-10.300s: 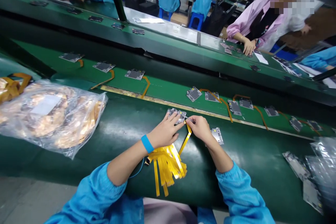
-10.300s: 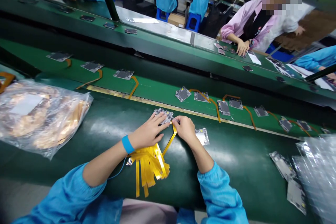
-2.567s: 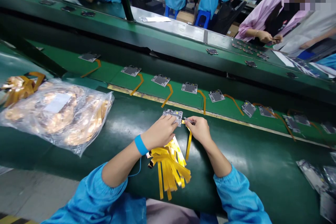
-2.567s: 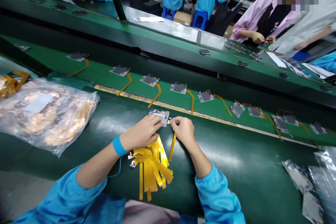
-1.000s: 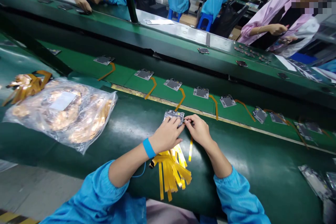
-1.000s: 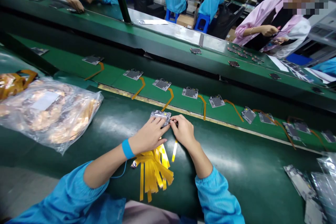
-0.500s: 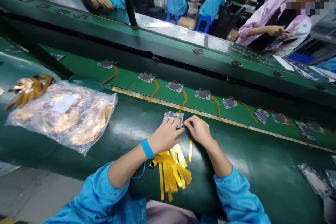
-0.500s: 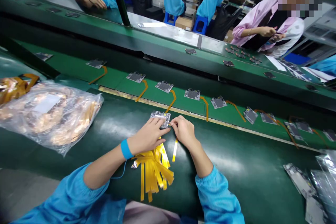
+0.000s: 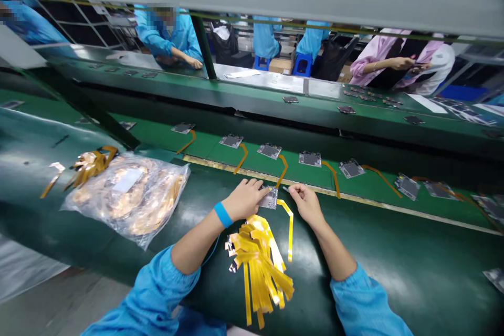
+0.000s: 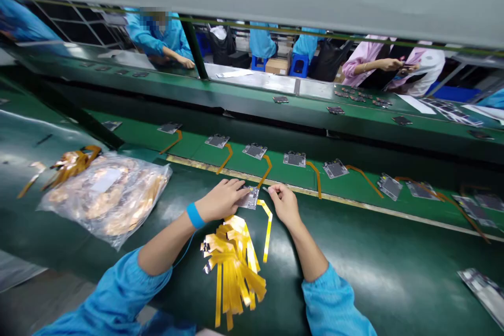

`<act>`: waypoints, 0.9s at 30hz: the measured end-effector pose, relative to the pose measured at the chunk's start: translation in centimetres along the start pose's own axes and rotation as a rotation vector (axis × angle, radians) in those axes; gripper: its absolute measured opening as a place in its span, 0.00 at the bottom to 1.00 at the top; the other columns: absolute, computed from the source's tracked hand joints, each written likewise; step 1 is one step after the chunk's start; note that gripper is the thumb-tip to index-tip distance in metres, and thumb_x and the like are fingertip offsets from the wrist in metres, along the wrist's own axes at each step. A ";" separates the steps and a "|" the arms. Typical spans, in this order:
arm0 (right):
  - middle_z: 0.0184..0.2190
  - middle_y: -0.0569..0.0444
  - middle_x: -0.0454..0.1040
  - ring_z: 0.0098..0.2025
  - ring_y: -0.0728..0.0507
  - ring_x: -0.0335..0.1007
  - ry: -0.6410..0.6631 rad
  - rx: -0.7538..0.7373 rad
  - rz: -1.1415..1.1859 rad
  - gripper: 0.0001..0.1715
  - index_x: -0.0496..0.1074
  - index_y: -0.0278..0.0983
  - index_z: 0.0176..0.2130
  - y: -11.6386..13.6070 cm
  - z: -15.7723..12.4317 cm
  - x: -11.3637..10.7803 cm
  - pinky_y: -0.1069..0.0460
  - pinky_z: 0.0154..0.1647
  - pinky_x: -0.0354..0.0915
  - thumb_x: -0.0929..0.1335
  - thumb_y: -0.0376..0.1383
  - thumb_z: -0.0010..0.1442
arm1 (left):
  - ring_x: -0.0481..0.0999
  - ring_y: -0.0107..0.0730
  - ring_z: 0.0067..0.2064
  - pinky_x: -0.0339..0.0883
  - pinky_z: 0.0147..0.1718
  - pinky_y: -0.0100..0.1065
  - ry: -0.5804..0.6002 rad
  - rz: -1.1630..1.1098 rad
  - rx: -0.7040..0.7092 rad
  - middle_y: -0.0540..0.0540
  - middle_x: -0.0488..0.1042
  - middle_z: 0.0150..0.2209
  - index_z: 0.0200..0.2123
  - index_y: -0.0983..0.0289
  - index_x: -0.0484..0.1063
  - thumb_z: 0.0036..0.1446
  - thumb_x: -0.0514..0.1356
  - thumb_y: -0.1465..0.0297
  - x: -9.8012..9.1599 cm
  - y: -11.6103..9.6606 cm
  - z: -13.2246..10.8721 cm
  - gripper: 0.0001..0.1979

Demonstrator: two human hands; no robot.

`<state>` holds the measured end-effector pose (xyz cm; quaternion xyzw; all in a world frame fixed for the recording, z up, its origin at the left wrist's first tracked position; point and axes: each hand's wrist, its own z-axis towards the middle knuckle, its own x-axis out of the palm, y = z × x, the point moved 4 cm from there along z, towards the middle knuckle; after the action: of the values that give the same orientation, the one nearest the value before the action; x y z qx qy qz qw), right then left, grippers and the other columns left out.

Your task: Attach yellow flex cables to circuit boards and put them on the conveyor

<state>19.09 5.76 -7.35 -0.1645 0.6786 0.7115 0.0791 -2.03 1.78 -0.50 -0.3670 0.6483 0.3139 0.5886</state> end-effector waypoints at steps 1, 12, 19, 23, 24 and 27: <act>0.31 0.50 0.78 0.30 0.43 0.69 -0.008 -0.005 0.008 0.30 0.76 0.37 0.36 0.0 0.0 0.0 0.50 0.35 0.64 0.68 0.61 0.60 | 0.73 0.52 0.56 0.65 0.51 0.46 0.023 0.017 0.011 0.65 0.73 0.56 0.59 0.62 0.72 0.57 0.61 0.76 -0.1 0.1 0.3 0.26; 0.32 0.46 0.80 0.34 0.40 0.73 -0.071 -0.008 0.179 0.38 0.77 0.36 0.35 -0.1 0.4 0.1 0.47 0.38 0.67 0.70 0.68 0.53 | 0.73 0.48 0.52 0.68 0.50 0.43 0.010 0.062 0.093 0.64 0.73 0.51 0.59 0.65 0.67 0.54 0.63 0.74 -1.8 2.3 0.6 0.27; 0.32 0.46 0.80 0.33 0.40 0.73 -0.081 -0.007 0.189 0.41 0.77 0.36 0.34 -0.3 0.5 0.2 0.47 0.38 0.67 0.70 0.71 0.51 | 0.73 0.47 0.53 0.69 0.52 0.42 -0.049 0.028 0.002 0.61 0.74 0.50 0.54 0.64 0.71 0.57 0.62 0.71 -3.1 6.2 0.1 0.20; 0.33 0.46 0.80 0.32 0.40 0.73 -0.076 -0.014 0.170 0.40 0.77 0.37 0.34 -0.4 0.5 0.3 0.47 0.37 0.67 0.69 0.70 0.52 | 0.70 0.53 0.60 0.68 0.54 0.48 -0.051 0.017 -0.087 0.66 0.70 0.59 0.58 0.64 0.70 0.57 0.63 0.66 -2.0 7.4 0.9 0.25; 0.33 0.46 0.80 0.32 0.40 0.73 -0.072 -0.017 0.170 0.39 0.76 0.37 0.34 -0.4 0.5 0.3 0.47 0.37 0.67 0.69 0.70 0.53 | 0.68 0.55 0.62 0.68 0.56 0.49 -0.038 0.020 -0.102 0.67 0.68 0.62 0.59 0.64 0.70 0.57 0.63 0.67 -1.7 7.6 1.2 0.26; 0.33 0.46 0.80 0.32 0.40 0.73 -0.059 -0.025 0.181 0.37 0.76 0.37 0.34 -0.5 0.5 0.3 0.48 0.36 0.66 0.69 0.68 0.54 | 0.64 0.56 0.67 0.66 0.58 0.51 0.008 0.032 -0.084 0.68 0.63 0.68 0.63 0.63 0.68 0.56 0.61 0.70 -1.2 7.9 2.8 0.30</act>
<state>18.88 6.22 -7.90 -0.0822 0.6790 0.7288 0.0324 -7.16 8.43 0.18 -0.3823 0.6425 0.3488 0.5651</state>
